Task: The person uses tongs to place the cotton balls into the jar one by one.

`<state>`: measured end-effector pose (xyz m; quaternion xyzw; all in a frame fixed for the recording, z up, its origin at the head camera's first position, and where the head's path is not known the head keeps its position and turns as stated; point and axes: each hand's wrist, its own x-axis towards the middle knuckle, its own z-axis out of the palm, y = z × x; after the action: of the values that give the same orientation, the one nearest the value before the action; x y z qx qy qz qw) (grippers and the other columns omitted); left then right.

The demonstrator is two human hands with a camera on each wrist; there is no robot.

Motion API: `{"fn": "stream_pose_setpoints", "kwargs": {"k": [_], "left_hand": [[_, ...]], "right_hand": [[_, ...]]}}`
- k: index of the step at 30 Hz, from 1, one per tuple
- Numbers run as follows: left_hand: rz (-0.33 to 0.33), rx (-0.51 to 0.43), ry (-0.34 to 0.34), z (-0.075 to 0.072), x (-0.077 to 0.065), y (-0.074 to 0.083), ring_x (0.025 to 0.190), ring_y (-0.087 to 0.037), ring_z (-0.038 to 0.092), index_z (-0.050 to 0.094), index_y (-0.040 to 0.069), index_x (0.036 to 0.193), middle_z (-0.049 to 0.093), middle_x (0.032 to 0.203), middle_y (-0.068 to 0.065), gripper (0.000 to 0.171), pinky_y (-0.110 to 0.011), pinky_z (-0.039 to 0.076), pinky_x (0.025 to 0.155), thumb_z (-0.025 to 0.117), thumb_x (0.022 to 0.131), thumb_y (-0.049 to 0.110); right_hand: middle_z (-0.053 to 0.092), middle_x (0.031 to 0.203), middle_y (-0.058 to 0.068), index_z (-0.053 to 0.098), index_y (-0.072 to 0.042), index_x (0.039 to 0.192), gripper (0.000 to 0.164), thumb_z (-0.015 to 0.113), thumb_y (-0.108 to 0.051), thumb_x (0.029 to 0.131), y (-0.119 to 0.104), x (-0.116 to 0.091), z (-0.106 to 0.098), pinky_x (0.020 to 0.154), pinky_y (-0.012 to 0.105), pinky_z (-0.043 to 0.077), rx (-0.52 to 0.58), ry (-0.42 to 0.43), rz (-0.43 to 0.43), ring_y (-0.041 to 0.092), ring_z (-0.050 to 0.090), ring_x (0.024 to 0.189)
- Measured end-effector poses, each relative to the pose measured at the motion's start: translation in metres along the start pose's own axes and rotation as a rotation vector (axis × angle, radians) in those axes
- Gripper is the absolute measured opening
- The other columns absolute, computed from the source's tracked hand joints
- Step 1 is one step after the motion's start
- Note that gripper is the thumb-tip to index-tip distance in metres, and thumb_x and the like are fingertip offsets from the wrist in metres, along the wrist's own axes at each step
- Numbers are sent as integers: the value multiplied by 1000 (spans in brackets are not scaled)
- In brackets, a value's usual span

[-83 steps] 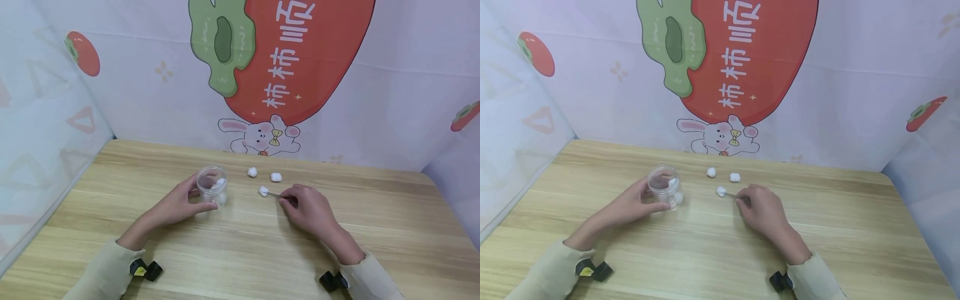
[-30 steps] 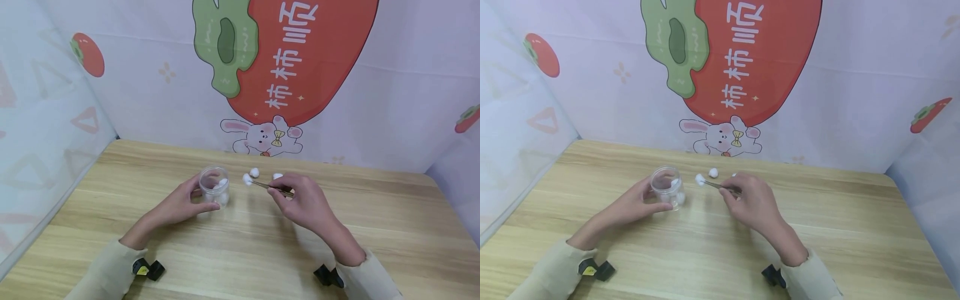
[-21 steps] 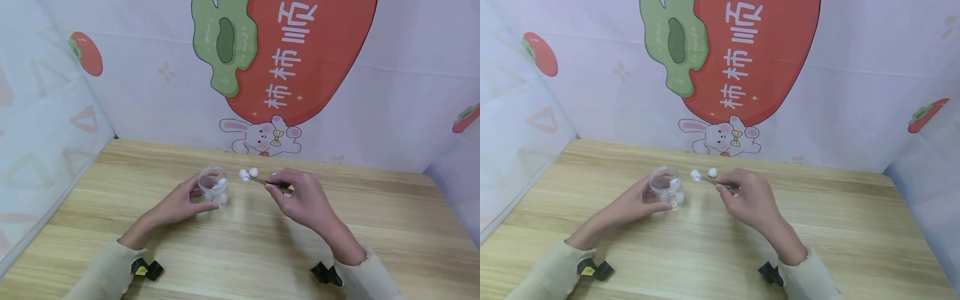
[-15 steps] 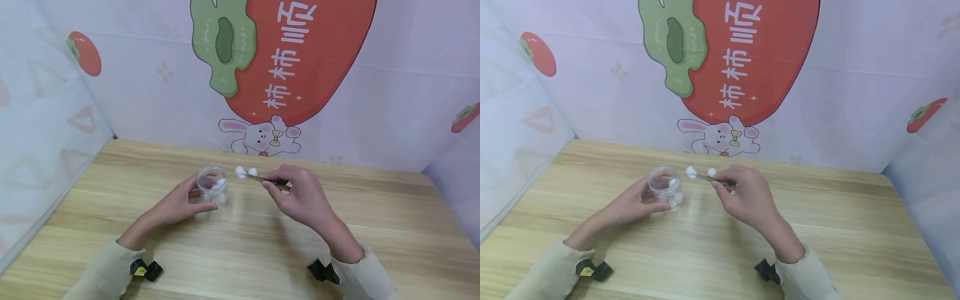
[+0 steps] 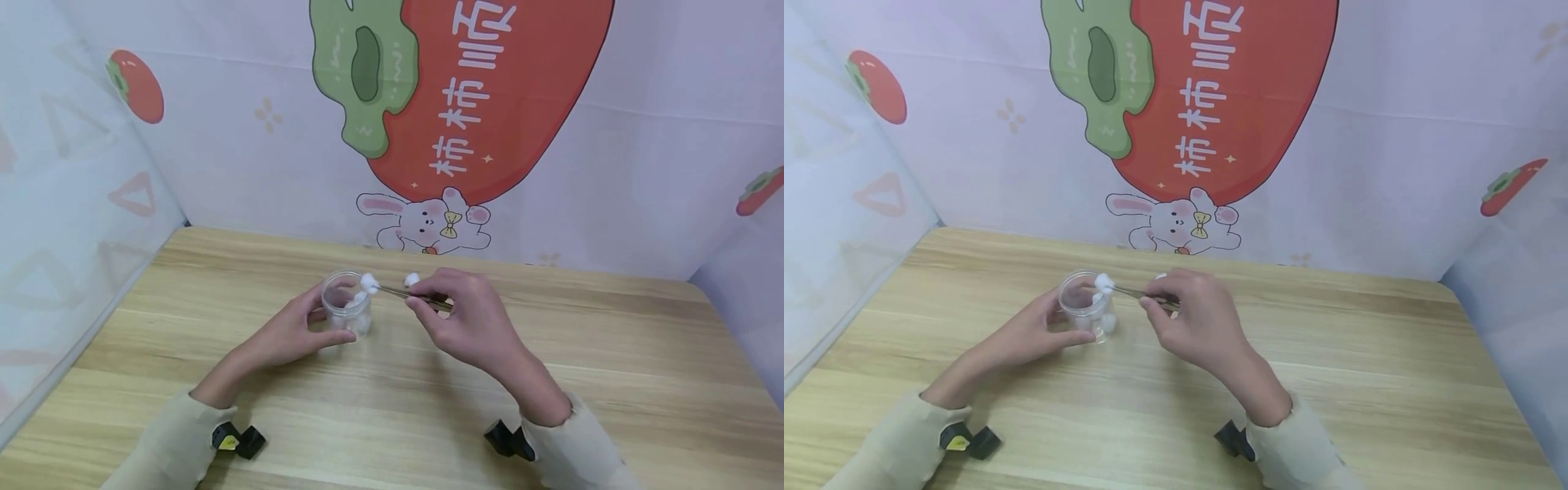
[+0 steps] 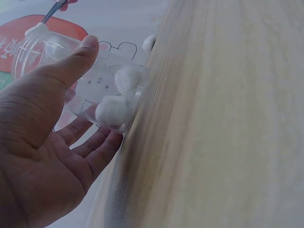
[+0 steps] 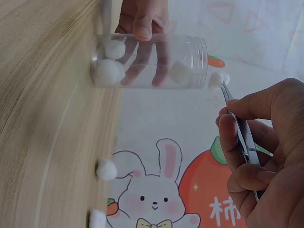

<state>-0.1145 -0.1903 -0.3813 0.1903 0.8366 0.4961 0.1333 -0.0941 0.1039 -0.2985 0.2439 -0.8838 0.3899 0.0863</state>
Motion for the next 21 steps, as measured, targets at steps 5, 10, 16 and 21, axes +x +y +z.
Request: {"fn": "stream_pose_setpoints", "kwargs": {"k": [5, 10, 16, 21], "left_hand": [[-7, -11, 1, 0, -1, -1, 140, -23, 62, 45, 44, 150, 63, 143, 3, 76, -45, 51, 120, 88, 87, 39], [-12, -7, -2, -1, -1, -1, 140, -23, 62, 45, 44, 150, 63, 144, 4, 77, -46, 51, 120, 88, 87, 41], [-16, 1, 0, -1, -1, 0, 140, -23, 61, 45, 44, 150, 63, 143, 4, 77, -47, 51, 121, 88, 87, 41], [-25, 7, 5, 0, -1, -1, 140, -24, 61, 47, 40, 149, 63, 142, 5, 75, -47, 51, 121, 88, 87, 43]], "right_hand": [[77, 89, -5, 84, -12, 101, 10, 83, -12, 92, -4, 4, 5, 71, 24, 60, -9, -4, -7, 6, 65, 78], [77, 88, -5, 84, -13, 101, 9, 83, -12, 92, -4, 5, 6, 68, 25, 60, -25, -4, -3, 6, 65, 78], [76, 88, -6, 84, -13, 101, 9, 83, -13, 92, -3, 5, 7, 70, 29, 63, -36, -18, 4, 5, 66, 79], [74, 87, -8, 84, -15, 99, 7, 82, -15, 92, -2, 5, 9, 69, 28, 62, -47, -30, 7, 4, 66, 78]]}}
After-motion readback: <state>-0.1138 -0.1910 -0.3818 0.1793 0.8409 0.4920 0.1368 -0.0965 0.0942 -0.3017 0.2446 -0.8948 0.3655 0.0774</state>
